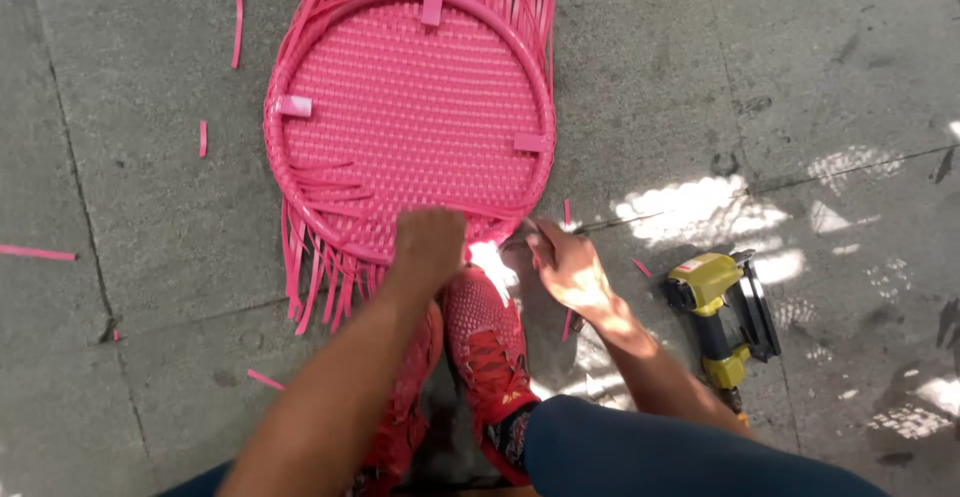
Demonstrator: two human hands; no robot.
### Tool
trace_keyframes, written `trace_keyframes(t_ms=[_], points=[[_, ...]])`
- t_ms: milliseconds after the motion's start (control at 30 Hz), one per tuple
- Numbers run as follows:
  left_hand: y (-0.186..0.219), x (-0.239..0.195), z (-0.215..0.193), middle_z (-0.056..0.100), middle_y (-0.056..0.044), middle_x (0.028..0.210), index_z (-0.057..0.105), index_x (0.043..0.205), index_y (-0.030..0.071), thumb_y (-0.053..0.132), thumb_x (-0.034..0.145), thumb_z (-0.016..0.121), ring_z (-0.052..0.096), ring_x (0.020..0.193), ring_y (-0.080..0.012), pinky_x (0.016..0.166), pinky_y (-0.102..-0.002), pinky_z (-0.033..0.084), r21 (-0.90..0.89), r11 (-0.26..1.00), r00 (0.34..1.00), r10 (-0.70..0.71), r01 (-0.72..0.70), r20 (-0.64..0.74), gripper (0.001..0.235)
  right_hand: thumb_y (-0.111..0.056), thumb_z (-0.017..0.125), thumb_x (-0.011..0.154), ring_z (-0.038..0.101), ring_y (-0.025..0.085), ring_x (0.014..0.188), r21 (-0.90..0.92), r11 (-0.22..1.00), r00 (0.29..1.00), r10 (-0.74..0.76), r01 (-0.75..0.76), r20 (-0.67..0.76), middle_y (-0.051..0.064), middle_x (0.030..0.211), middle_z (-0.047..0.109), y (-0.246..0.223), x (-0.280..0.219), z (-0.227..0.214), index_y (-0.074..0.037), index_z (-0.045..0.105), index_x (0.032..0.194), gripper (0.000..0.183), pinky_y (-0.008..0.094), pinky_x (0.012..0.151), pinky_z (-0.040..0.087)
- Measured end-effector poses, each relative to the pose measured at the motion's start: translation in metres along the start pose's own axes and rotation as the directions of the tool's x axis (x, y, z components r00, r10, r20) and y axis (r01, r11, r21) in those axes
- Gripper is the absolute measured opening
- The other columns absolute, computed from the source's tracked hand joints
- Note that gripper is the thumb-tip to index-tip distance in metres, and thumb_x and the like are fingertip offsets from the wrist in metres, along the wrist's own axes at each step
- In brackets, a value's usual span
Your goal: Using a nail gun, hammer, and pliers to repair or assemble a pink woven chair.
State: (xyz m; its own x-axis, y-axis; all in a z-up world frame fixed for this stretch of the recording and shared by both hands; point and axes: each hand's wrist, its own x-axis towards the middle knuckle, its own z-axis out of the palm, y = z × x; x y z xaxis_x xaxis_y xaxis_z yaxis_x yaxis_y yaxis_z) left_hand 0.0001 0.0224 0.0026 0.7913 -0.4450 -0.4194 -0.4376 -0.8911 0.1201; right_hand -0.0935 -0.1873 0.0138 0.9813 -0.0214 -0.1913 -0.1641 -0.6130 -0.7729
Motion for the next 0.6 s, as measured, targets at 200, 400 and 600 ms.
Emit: trace_keyframes(t_ms=[200, 400, 600], points=[[-0.067, 0.025, 0.004, 0.073, -0.009, 0.121, 0.077, 0.110, 0.018, 0.030, 0.098, 0.060, 0.065, 0.120, -0.0283, 0.104, -0.054, 0.044, 0.336, 0.936, 0.994, 0.094, -0.108, 0.060, 0.024, -0.036, 0.068, 0.095, 0.075, 0.027, 0.082, -0.286, 0.900, 0.944, -0.304, 0.327, 0.125, 0.011, 0.096, 0.078, -0.030, 0.031, 0.006, -0.020, 0.066, 0.132, 0.041, 0.040, 0.069, 0.057], [-0.087, -0.064, -0.117, 0.019, -0.005, 0.168, 0.024, 0.160, 0.029, 0.073, 0.067, 0.080, 0.021, 0.156, -0.0302, 0.121, -0.061, 0.022, 0.529, 0.802, 0.908, 0.039, -0.278, 0.418, 0.117, -0.043, 0.069, 0.092, 0.075, 0.028, 0.081, -0.376, 0.907, 0.981, -0.159, 0.191, 0.113, 0.009, 0.096, 0.078, -0.025, 0.023, 0.009, -0.027, 0.071, 0.127, 0.038, 0.043, 0.068, 0.057], [-0.107, -0.077, -0.026, 0.013, -0.008, 0.168, 0.019, 0.162, 0.030, 0.037, 0.086, 0.068, 0.013, 0.152, -0.0332, 0.119, -0.060, 0.011, 0.592, 0.566, 0.791, 0.572, -0.574, 0.220, 0.090, -0.036, 0.070, 0.093, 0.075, 0.029, 0.085, -0.295, 0.947, 0.992, -0.113, 0.125, 0.056, 0.011, 0.099, 0.077, -0.010, 0.022, 0.022, -0.026, 0.069, 0.129, 0.038, 0.043, 0.068, 0.057]])
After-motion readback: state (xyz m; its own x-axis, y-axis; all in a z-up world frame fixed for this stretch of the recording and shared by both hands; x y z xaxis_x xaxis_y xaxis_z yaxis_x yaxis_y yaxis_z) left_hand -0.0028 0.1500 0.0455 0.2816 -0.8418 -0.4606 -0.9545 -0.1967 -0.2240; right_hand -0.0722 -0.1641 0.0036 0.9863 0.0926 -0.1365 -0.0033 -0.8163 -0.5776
